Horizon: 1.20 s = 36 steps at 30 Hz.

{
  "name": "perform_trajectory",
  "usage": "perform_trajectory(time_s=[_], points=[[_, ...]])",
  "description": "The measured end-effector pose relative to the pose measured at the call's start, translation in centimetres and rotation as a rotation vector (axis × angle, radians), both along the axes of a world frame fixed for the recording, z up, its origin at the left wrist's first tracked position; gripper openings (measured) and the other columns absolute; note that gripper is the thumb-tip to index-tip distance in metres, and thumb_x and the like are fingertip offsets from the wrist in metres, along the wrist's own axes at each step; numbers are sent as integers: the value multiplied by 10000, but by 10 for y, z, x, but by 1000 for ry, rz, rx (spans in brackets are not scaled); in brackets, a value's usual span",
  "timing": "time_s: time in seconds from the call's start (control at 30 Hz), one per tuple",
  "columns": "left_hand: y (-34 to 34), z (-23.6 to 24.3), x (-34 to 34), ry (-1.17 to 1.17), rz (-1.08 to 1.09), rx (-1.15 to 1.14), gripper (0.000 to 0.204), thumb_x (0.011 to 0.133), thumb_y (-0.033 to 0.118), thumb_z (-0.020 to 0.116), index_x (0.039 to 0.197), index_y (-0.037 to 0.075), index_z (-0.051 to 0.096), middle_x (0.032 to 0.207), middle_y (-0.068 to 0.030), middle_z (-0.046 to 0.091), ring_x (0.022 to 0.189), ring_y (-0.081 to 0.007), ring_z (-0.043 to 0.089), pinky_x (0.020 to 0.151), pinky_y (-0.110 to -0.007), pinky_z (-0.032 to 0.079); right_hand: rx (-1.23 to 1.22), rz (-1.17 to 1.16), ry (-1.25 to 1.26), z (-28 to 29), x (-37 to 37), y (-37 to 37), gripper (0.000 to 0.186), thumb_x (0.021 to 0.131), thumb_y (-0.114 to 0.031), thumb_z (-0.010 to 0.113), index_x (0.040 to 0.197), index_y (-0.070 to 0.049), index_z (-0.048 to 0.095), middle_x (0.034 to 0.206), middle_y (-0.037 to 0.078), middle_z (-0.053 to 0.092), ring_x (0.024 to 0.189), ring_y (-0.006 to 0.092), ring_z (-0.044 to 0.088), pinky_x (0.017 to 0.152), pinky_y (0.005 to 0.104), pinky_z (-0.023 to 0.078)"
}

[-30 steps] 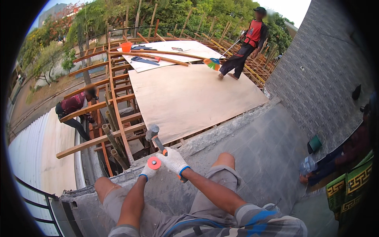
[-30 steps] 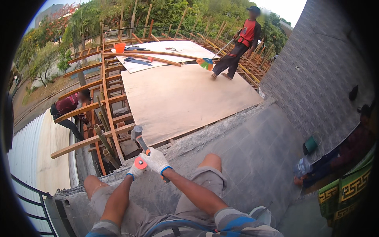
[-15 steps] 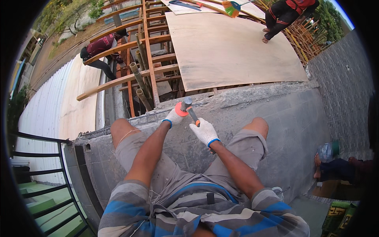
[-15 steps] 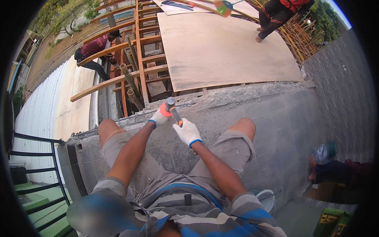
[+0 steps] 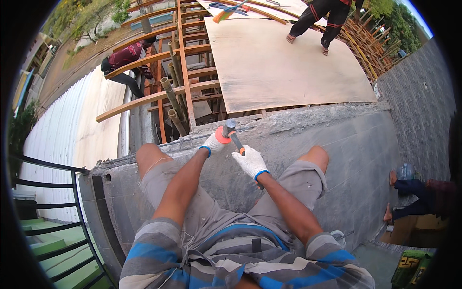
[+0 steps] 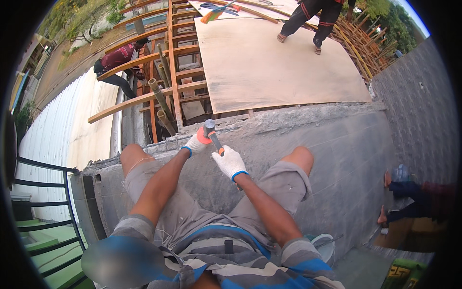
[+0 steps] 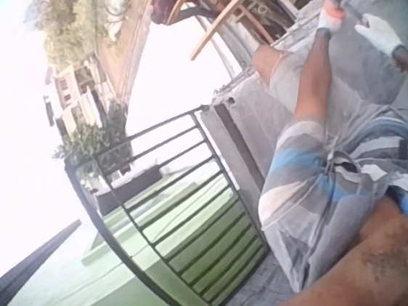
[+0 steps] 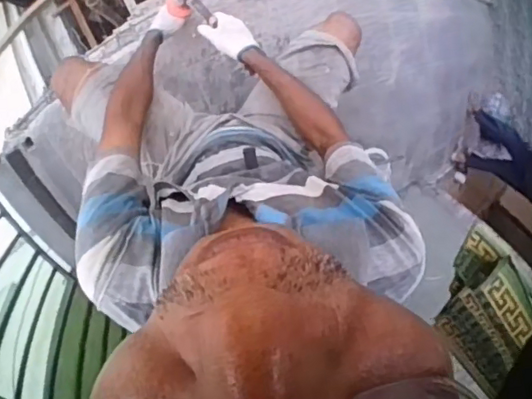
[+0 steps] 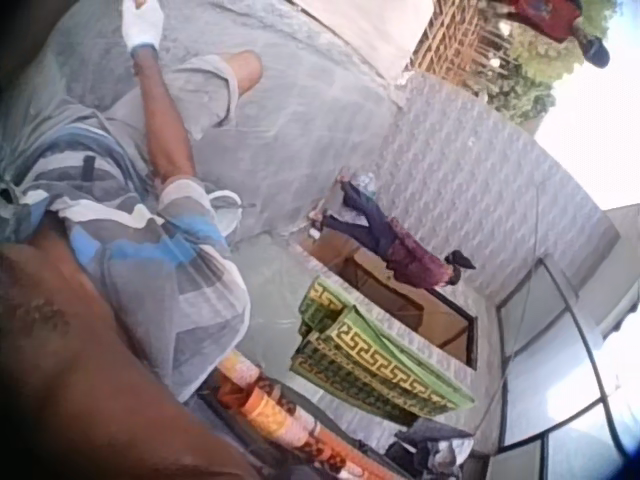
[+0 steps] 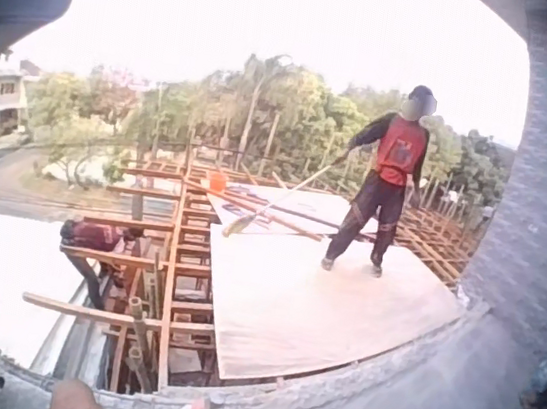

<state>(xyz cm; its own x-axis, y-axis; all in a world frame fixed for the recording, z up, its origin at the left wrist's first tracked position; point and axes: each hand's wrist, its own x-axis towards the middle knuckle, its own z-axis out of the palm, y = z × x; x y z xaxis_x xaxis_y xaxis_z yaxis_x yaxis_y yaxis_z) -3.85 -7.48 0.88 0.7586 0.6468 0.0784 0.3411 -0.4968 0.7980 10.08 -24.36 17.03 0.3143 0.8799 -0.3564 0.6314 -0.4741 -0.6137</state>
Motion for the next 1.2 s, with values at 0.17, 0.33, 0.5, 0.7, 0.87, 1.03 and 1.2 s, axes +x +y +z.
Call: perform_trajectory(time_s=[0.17, 0.33, 0.5, 0.7, 0.87, 1.03, 1.2], points=[[2, -6, 1, 63, 31, -92, 431, 953, 216, 724, 1347, 93, 600, 1286, -149, 642, 1224, -343, 612, 1068, -424, 478, 18, 9, -6, 19, -4, 4, 451, 949, -453, 705, 1080, -22, 672, 1032, 286, 732, 1038, 495, 691, 878, 543, 542], [1, -17, -3, -49, 76, -172, 336, 973, 229, 716, 1256, 65, 640, 1234, -127, 695, 1133, -298, 650, 1013, -415, 510, 143, 2, 56, 55, -5, 16, 466, 963, -459, 703, 1108, -17, 680, 1027, 282, 734, 1024, 489, 696, 862, 533, 547], [11, -21, -7, -65, 201, -396, 272, 1021, 327, 714, 1100, 72, 658, 890, -13, 680, 770, -132, 627, 743, -350, 531, 313, -21, 152, 112, 3, 36, 492, 972, -465, 740, 1095, 5, 667, 920, 261, 699, 907, 447, 695, 779, 490, 536], [24, -19, -14, -62, 240, -465, 266, 1001, 282, 751, 1114, 53, 677, 951, -13, 706, 845, -137, 643, 806, -339, 542, 684, 41, -119, 183, 16, 56, 500, 992, -457, 741, 1147, 17, 718, 698, 80, 626, 597, 123, 620, 571, 325, 510], [17, -20, -13, -119, 268, -265, 421, 994, 306, 771, 1307, 54, 646, 1168, -50, 706, 1034, -164, 656, 912, -337, 554, 757, 14, 16, 187, 17, 58, 464, 988, -404, 770, 1233, -13, 725, 700, 61, 657, 589, 98, 626, 591, 298, 506], [20, -27, -11, -17, 225, -407, 455, 1008, 311, 743, 1368, 60, 627, 1319, -110, 691, 1222, -276, 652, 1080, -390, 503, 467, -9, 51, 136, 11, 49, 498, 971, -450, 774, 1131, 13, 687, 866, 215, 725, 812, 380, 741, 721, 436, 570], [15, -8, -3, -161, 139, -12, 373, 994, 227, 719, 1318, 59, 645, 1220, -132, 690, 1140, -312, 658, 1012, -417, 513, 295, 33, 1, 52, 4, 34, 422, 981, -403, 728, 1195, -44, 674, 940, 271, 730, 939, 473, 717, 791, 510, 567]])
